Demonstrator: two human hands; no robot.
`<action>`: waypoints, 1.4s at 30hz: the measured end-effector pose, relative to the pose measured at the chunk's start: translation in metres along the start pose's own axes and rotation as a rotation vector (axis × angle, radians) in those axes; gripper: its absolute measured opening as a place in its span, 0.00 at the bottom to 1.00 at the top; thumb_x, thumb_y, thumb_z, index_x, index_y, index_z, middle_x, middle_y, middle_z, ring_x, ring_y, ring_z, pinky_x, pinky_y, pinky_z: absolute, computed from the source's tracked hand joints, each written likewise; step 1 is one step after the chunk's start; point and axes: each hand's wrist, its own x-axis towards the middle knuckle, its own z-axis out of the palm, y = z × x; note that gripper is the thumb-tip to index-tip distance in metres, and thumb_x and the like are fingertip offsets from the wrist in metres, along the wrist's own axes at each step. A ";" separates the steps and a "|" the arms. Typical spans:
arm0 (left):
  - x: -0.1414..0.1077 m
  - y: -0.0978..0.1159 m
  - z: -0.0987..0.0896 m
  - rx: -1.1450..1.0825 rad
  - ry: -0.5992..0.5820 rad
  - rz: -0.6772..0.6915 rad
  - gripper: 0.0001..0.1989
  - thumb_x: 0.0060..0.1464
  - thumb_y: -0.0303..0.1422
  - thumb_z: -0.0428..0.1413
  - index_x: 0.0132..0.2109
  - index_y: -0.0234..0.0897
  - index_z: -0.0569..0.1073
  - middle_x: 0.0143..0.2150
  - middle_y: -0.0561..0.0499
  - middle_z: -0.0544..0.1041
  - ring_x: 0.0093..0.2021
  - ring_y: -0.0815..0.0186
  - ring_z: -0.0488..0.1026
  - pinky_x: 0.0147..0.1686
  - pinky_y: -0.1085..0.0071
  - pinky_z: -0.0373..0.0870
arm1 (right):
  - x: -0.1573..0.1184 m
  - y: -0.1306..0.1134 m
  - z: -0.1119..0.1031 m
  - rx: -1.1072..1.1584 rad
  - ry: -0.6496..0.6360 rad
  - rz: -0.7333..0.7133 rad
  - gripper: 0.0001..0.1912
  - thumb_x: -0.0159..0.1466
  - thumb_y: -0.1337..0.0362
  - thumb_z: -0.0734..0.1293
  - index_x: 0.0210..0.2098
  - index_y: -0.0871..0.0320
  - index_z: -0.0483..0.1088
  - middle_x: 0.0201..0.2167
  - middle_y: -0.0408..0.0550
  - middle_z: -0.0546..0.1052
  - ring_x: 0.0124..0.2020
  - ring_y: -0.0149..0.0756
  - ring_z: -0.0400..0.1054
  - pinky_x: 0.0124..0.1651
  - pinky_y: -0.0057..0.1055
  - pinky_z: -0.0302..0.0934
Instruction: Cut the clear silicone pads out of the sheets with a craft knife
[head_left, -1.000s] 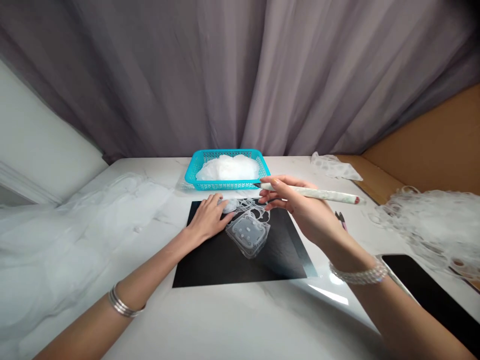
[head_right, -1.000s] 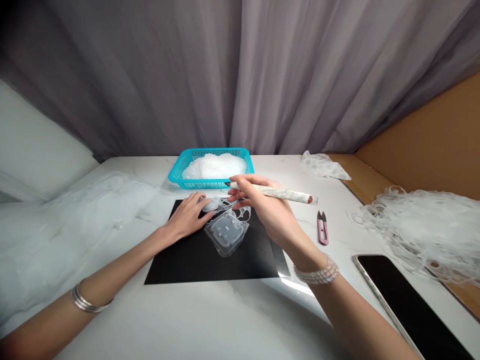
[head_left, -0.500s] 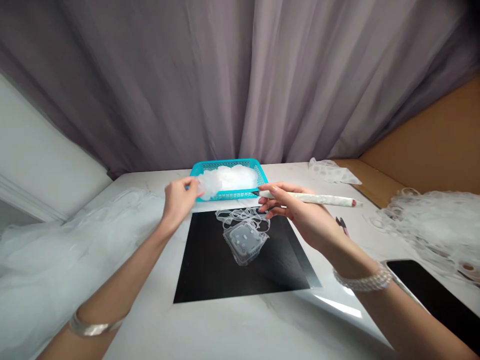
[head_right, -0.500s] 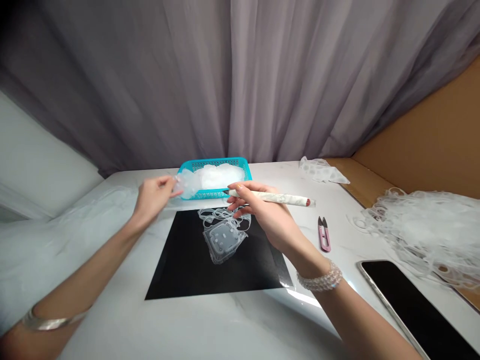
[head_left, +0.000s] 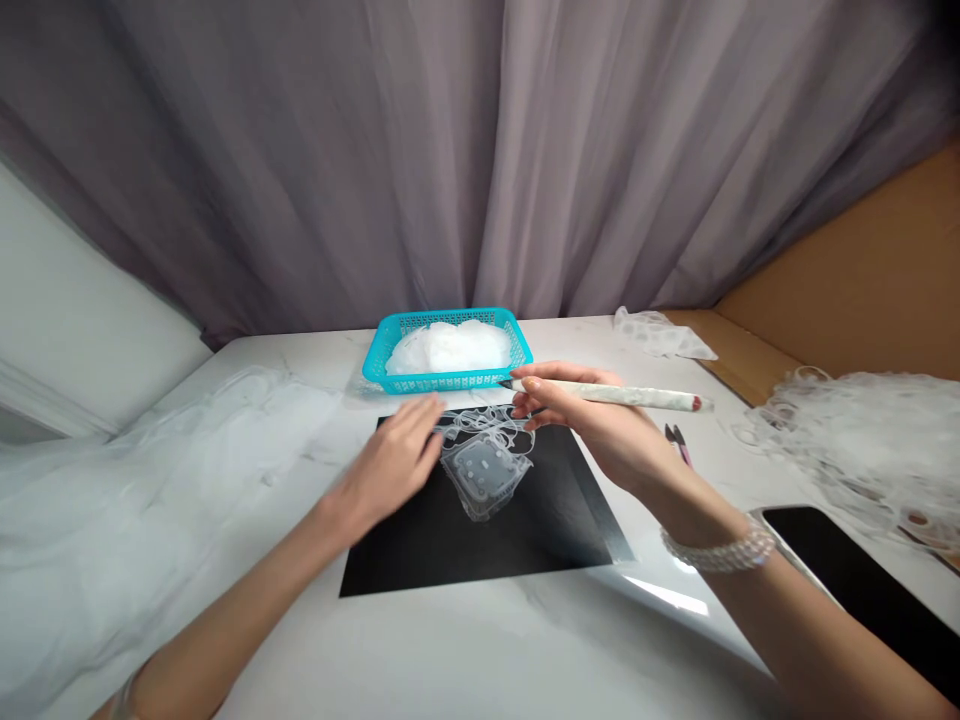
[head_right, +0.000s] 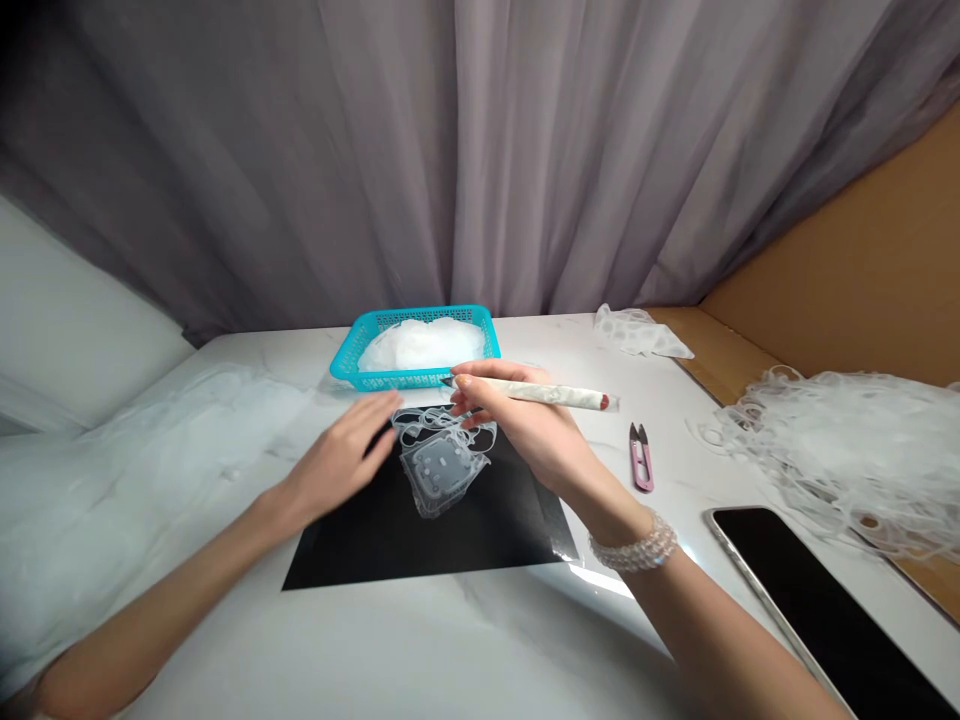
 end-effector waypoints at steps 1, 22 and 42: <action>-0.018 0.012 0.000 0.042 -0.062 0.124 0.20 0.65 0.30 0.49 0.61 0.30 0.71 0.63 0.40 0.72 0.66 0.55 0.65 0.66 0.55 0.62 | -0.001 0.004 0.000 -0.046 0.004 0.005 0.16 0.61 0.55 0.73 0.42 0.60 0.78 0.35 0.51 0.79 0.37 0.38 0.75 0.38 0.33 0.72; -0.078 0.053 -0.003 -0.087 -0.287 0.299 0.22 0.69 0.35 0.46 0.65 0.30 0.65 0.64 0.39 0.70 0.68 0.56 0.62 0.67 0.56 0.61 | -0.064 0.063 -0.003 -0.744 -0.143 0.019 0.15 0.70 0.55 0.64 0.46 0.55 0.77 0.45 0.50 0.82 0.44 0.43 0.76 0.47 0.40 0.70; -0.085 0.052 0.011 0.173 -0.245 0.319 0.22 0.68 0.37 0.46 0.60 0.25 0.68 0.62 0.33 0.71 0.65 0.49 0.65 0.62 0.56 0.62 | -0.064 0.077 0.040 -0.928 -0.280 -0.110 0.13 0.71 0.59 0.61 0.41 0.56 0.76 0.36 0.50 0.81 0.32 0.38 0.73 0.35 0.35 0.64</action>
